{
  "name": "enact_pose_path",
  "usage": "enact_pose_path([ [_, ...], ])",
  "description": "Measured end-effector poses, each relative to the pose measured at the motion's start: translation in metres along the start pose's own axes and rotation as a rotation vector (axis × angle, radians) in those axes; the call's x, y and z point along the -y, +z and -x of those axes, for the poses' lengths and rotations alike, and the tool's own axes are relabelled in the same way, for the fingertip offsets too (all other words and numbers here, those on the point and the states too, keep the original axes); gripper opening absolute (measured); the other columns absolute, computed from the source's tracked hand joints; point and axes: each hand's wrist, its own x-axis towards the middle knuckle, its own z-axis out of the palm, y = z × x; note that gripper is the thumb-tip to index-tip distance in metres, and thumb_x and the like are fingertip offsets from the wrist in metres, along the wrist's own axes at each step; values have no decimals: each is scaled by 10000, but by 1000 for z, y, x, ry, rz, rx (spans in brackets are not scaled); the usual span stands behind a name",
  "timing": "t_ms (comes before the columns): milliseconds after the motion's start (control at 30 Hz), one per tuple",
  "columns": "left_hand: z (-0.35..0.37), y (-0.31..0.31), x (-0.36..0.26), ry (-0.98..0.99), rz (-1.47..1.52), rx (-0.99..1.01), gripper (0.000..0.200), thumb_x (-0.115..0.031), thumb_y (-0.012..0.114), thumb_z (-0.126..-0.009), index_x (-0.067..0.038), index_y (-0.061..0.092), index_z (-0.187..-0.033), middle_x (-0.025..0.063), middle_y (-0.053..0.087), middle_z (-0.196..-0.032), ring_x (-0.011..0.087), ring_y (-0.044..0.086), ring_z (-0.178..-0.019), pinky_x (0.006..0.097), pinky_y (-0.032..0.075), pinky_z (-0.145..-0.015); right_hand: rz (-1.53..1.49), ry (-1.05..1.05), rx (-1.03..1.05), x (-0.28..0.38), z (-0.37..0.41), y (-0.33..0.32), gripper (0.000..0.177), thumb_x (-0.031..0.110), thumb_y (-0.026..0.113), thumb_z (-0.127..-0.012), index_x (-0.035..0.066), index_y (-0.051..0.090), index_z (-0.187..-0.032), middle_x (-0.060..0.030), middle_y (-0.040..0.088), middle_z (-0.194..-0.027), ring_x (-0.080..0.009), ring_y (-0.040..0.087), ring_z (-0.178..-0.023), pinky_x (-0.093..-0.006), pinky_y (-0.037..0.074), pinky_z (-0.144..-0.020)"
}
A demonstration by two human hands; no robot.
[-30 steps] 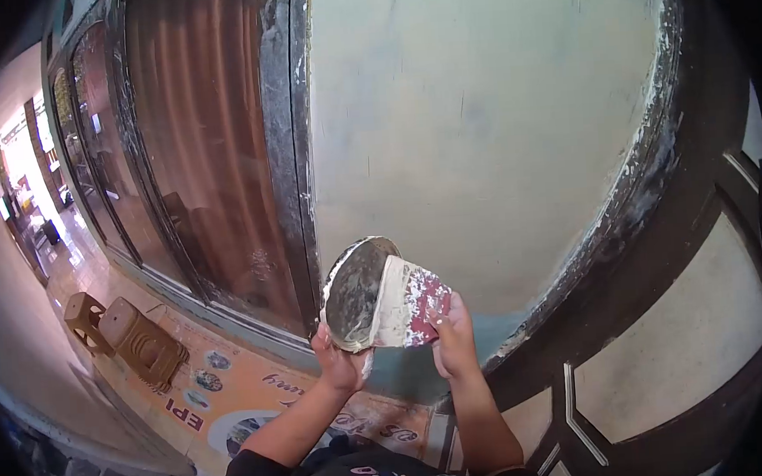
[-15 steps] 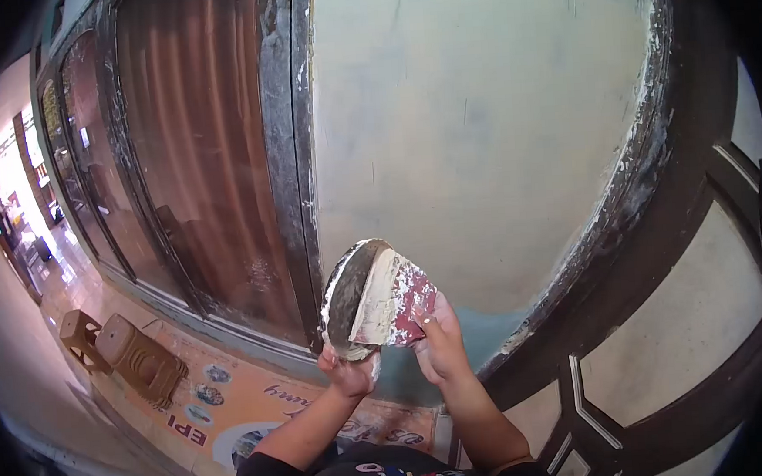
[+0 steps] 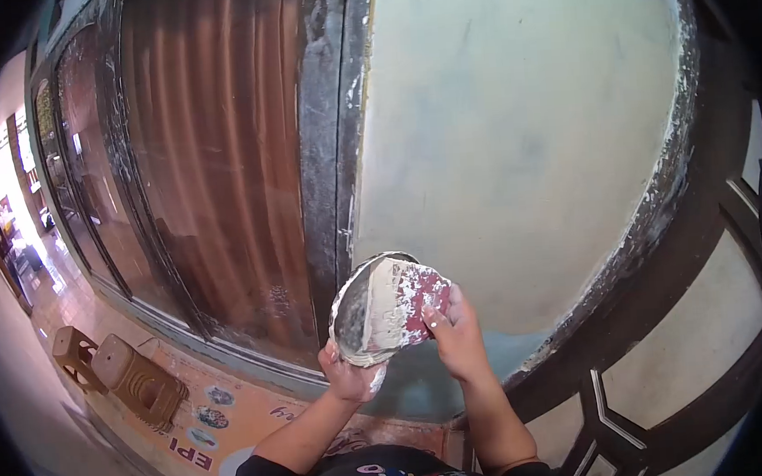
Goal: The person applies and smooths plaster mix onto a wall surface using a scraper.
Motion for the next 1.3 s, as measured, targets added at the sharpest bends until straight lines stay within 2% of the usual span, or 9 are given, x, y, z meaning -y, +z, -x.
enact_pose_path([
  [67,-7,6,-22,-144,62,-61,782,-555,459,-805,-88,356,-1424,123,438,-1415,309,455,-1270,493,363,-1055,196,-100,-57,-3,-7,7,312,8,489,-932,-44,459,-1238,-88,599,-1140,-142,563,-1053,-285,417,-937],
  [133,-14,-18,-28,-154,26,-65,740,-580,436,-814,-132,390,-1402,118,469,-1381,344,492,-1223,543,432,-978,322,-116,-101,-4,-10,13,296,33,522,-921,-32,500,-1208,-117,636,-1065,-145,595,-985,-284,444,-887],
  [200,-20,-32,-42,-274,125,113,667,-535,430,-837,-128,426,-1365,126,502,-1341,336,535,-1172,522,484,-914,588,-127,-113,5,-13,27,296,59,540,-914,-10,524,-1201,-158,648,-1011,-164,619,-944,-295,467,-847],
  [233,-21,-25,-46,-263,39,-40,627,-509,422,-854,-118,437,-1345,138,521,-1314,334,564,-1134,499,518,-861,652,-88,-106,11,-14,35,334,75,543,-903,18,525,-1232,-201,636,-1025,-249,639,-930,-323,474,-844],
  [433,-38,-29,-80,-475,14,20,722,-568,430,-869,-77,359,-1393,158,474,-1358,344,530,-1187,569,468,-942,938,-261,140,18,-30,45,398,75,553,-873,50,521,-1270,-217,607,-1117,-392,600,-985,-390,465,-877],
  [533,-44,-30,-88,-493,73,53,737,-580,421,-875,-90,334,-1419,151,433,-1406,353,484,-1241,594,437,-965,1041,-335,43,22,-39,50,387,64,535,-878,47,522,-1264,-218,600,-1134,-389,596,-1019,-395,465,-875],
  [867,-48,-38,-68,-225,84,-235,696,-613,338,-898,-129,395,-1396,98,475,-1376,311,497,-1227,514,432,-988,789,-151,-32,-39,-49,62,454,97,507,-902,13,411,-1337,-243,601,-1129,-406,598,-1040,-415,450,-907],
  [1067,-40,-39,-52,-152,85,-295,697,-608,305,-900,-120,410,-1387,87,501,-1347,290,530,-1179,456,450,-952,758,-145,-93,-55,-45,67,563,99,515,-919,23,294,-1431,-255,494,-1320,-376,512,-1209,-420,396,-994],
  [1300,-41,-41,-36,28,46,-383,707,-613,297,-893,-125,395,-1394,75,474,-1369,277,490,-1224,449,413,-995,597,-143,-224,-70,-36,67,469,64,520,-908,35,390,-1358,-242,518,-1285,-326,535,-1177,-411,398,-991],
])
